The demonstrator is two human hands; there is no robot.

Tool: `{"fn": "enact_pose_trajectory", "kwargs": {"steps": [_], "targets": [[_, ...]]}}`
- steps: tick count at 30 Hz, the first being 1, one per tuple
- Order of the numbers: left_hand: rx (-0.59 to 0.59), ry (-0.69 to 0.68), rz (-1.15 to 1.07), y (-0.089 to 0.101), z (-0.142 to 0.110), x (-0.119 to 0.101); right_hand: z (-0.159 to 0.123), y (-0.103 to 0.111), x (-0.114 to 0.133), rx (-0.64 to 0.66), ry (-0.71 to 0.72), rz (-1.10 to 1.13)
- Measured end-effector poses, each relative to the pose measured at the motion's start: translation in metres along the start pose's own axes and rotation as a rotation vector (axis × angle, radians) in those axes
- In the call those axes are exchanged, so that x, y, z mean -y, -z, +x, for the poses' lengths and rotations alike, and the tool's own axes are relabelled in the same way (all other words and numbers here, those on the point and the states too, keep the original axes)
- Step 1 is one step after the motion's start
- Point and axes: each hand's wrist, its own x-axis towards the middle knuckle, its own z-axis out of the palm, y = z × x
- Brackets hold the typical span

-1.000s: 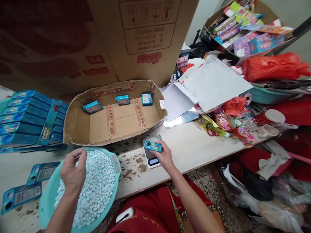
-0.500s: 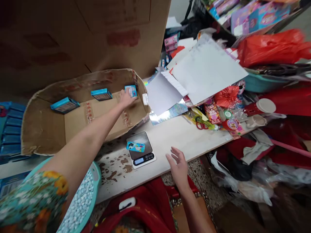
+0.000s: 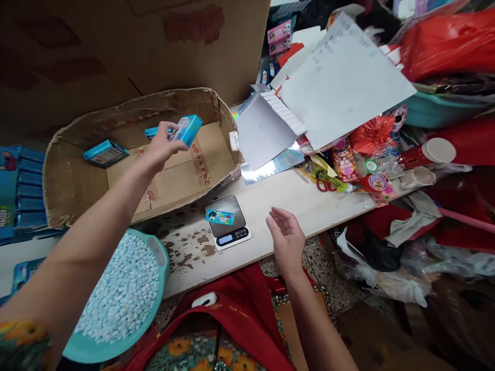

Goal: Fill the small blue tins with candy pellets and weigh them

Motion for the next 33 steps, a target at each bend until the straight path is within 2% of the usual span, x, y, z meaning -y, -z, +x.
{"fn": "enact_pose_trajectory", "kwargs": {"steps": [1, 2, 4, 6, 7, 9, 10, 11, 13, 15, 16, 18, 20, 21, 23, 24, 25, 26, 28, 30, 31, 33], "targets": [[0.032, -0.079, -0.052, 0.022, -0.034, -0.004, -0.010, -0.011, 0.013, 0.048, 0.027, 0.029], [0.114, -0.157, -0.101, 0.041, -0.072, -0.008, -0.023, -0.023, 0.024, 0.122, 0.045, 0.083], [0.272, -0.244, -0.176, 0.066, -0.156, -0.014, -0.054, -0.048, 0.038, 0.337, 0.036, 0.277], [0.383, -0.274, -0.130, 0.072, -0.235, -0.013, -0.087, -0.071, 0.041, 0.544, -0.051, 0.476], [0.424, -0.294, -0.081, 0.070, -0.268, -0.009, -0.102, -0.080, 0.039, 0.605, -0.110, 0.527], [0.449, -0.271, -0.044, 0.064, -0.315, 0.005, -0.127, -0.088, 0.029, 0.644, -0.225, 0.496], [0.488, -0.242, -0.046, 0.062, -0.329, 0.014, -0.136, -0.088, 0.022, 0.641, -0.267, 0.444], [0.524, -0.201, -0.066, 0.062, -0.337, 0.023, -0.142, -0.084, 0.014, 0.640, -0.295, 0.389], [0.541, -0.109, -0.115, 0.064, -0.336, 0.039, -0.149, -0.072, -0.002, 0.647, -0.319, 0.295], [0.435, -0.071, -0.104, 0.061, -0.318, 0.047, -0.152, -0.058, -0.015, 0.641, -0.322, 0.219], [0.362, -0.106, -0.071, 0.054, -0.305, 0.048, -0.154, -0.052, -0.021, 0.625, -0.319, 0.185], [0.268, -0.279, 0.033, 0.028, -0.273, 0.041, -0.158, -0.046, -0.029, 0.579, -0.307, 0.135], [0.267, -0.478, 0.154, -0.012, -0.240, 0.027, -0.162, -0.047, -0.034, 0.530, -0.288, 0.115], [0.289, -0.532, 0.236, -0.033, -0.226, 0.019, -0.163, -0.048, -0.036, 0.513, -0.276, 0.111], [0.381, -0.546, 0.359, -0.063, -0.207, 0.007, -0.165, -0.050, -0.041, 0.490, -0.268, 0.107], [0.411, -0.524, 0.396, -0.070, -0.204, 0.004, -0.164, -0.050, -0.043, 0.472, -0.270, 0.115], [0.415, -0.498, 0.408, -0.068, -0.204, 0.004, -0.163, -0.049, -0.046, 0.442, -0.280, 0.136], [0.387, -0.473, 0.390, -0.057, -0.210, 0.007, -0.160, -0.047, -0.048, 0.406, -0.300, 0.173], [0.244, -0.421, 0.271, -0.013, -0.234, 0.023, -0.153, -0.044, -0.052, 0.309, -0.364, 0.284], [0.034, -0.299, 0.115, 0.052, -0.275, 0.044, -0.144, -0.046, -0.052, 0.245, -0.446, 0.366], [-0.092, -0.191, 0.075, 0.089, -0.298, 0.057, -0.141, -0.051, -0.051, 0.243, -0.487, 0.382], [-0.391, 0.096, 0.142, 0.163, -0.344, 0.084, -0.142, -0.065, -0.041, 0.316, -0.540, 0.368]]}}
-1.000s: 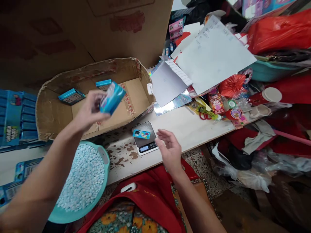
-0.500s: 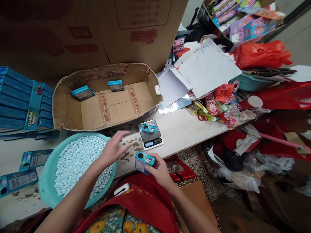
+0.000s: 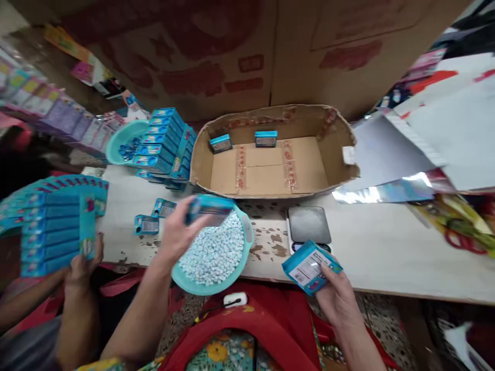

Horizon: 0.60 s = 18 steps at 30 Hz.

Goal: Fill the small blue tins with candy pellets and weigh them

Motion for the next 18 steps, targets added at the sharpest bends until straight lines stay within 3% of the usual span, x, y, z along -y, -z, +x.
{"fn": "enact_pose_trajectory", "kwargs": {"steps": [3, 5, 7, 10, 13, 15, 18], "targets": [[-0.398, 0.385, 0.361, 0.092, -0.002, 0.063, -0.010, -0.039, 0.003, 0.180, 0.000, -0.146], [-0.504, 0.532, 0.542, 0.124, 0.006, 0.097, -0.018, -0.067, 0.001, 0.274, 0.073, -0.245], [-0.468, 0.602, 0.614, 0.135, 0.015, 0.118, -0.021, -0.090, -0.002, 0.338, 0.143, -0.310], [-0.237, 0.751, 0.652, 0.132, 0.014, 0.129, -0.021, -0.110, -0.007, 0.385, 0.192, -0.369], [0.007, 0.876, 0.686, 0.111, -0.004, 0.139, -0.021, -0.116, -0.008, 0.384, 0.201, -0.391], [0.054, 0.868, 0.679, 0.088, -0.020, 0.155, -0.022, -0.115, -0.007, 0.375, 0.198, -0.366], [-0.019, 0.774, 0.576, 0.051, -0.042, 0.187, -0.023, -0.111, -0.004, 0.336, 0.172, -0.284]]}}
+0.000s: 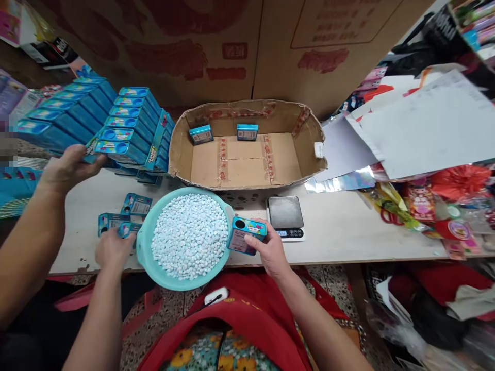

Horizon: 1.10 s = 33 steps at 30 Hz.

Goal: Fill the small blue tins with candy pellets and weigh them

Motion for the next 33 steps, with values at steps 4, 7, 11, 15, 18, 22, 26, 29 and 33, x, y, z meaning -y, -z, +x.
{"fn": "enact_pose_trajectory", "kwargs": {"steps": [4, 7, 11, 15, 18, 22, 26, 29, 33], "targets": [[-0.143, -0.061, -0.187, -0.033, -0.001, 0.019, -0.003, 0.005, 0.000, -0.063, -0.032, 0.083], [-0.312, -0.179, -0.231, -0.027, -0.014, 0.019, -0.006, 0.008, -0.003, -0.071, -0.048, 0.121], [-0.286, -0.469, -0.404, -0.030, -0.051, -0.014, -0.006, 0.005, -0.005, -0.070, -0.074, 0.179], [-0.003, -0.349, -0.455, -0.058, -0.074, -0.066, -0.004, -0.002, -0.001, -0.055, -0.062, 0.215], [0.067, -0.228, -0.541, -0.069, -0.072, -0.094, -0.002, -0.008, 0.001, -0.046, -0.037, 0.211], [0.182, -0.166, -0.745, -0.069, -0.065, -0.112, 0.001, -0.018, 0.002, -0.055, 0.022, 0.104], [0.260, -0.065, -0.968, -0.066, -0.064, -0.114, 0.003, -0.036, 0.013, 0.062, 0.098, -0.186], [0.378, 0.023, -1.202, -0.052, -0.070, -0.109, 0.004, -0.052, 0.023, 0.127, 0.202, -0.431], [0.520, 0.149, -1.513, -0.011, -0.086, -0.105, 0.002, -0.080, 0.025, 0.209, 0.465, -0.662]]}}
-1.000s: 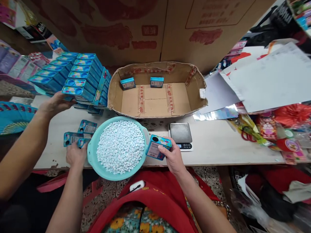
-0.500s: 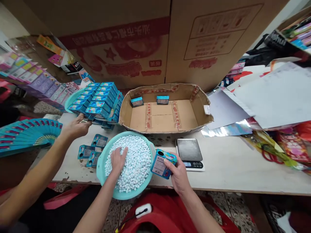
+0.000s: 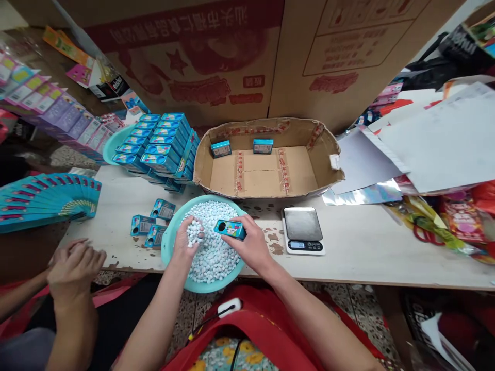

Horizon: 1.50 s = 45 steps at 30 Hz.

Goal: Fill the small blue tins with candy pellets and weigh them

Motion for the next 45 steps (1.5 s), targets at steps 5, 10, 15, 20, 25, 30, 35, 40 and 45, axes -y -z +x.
{"fn": "enact_pose_trajectory", "kwargs": {"steps": [5, 10, 15, 20, 25, 30, 35, 40, 45], "targets": [[0.070, -0.202, -0.361, -0.013, -0.029, -0.023, 0.004, -0.041, 0.016, 0.102, 0.202, -0.235], [-0.043, -0.386, -0.243, -0.019, -0.027, -0.022, 0.009, -0.059, 0.020, 0.147, 0.219, -0.349], [-0.029, -0.417, -0.248, -0.026, -0.021, -0.029, 0.013, -0.056, 0.018, 0.177, 0.236, -0.437], [0.014, -0.346, -0.279, -0.031, -0.017, -0.033, 0.015, -0.053, 0.012, 0.179, 0.203, -0.318], [0.018, -0.330, -0.283, -0.035, -0.016, -0.034, 0.017, -0.048, 0.009, 0.139, 0.154, -0.234], [0.014, -0.296, -0.262, -0.038, -0.018, -0.034, 0.019, -0.043, 0.010, 0.129, 0.131, -0.211], [0.008, -0.339, -0.245, -0.040, -0.020, -0.034, 0.020, -0.043, 0.008, 0.137, 0.132, -0.198], [0.000, -0.350, -0.185, -0.044, -0.020, -0.032, 0.021, -0.043, 0.003, 0.119, 0.128, -0.171], [0.039, -0.417, -0.156, -0.048, -0.021, -0.031, 0.021, -0.038, 0.004, 0.088, 0.113, -0.146]]}}
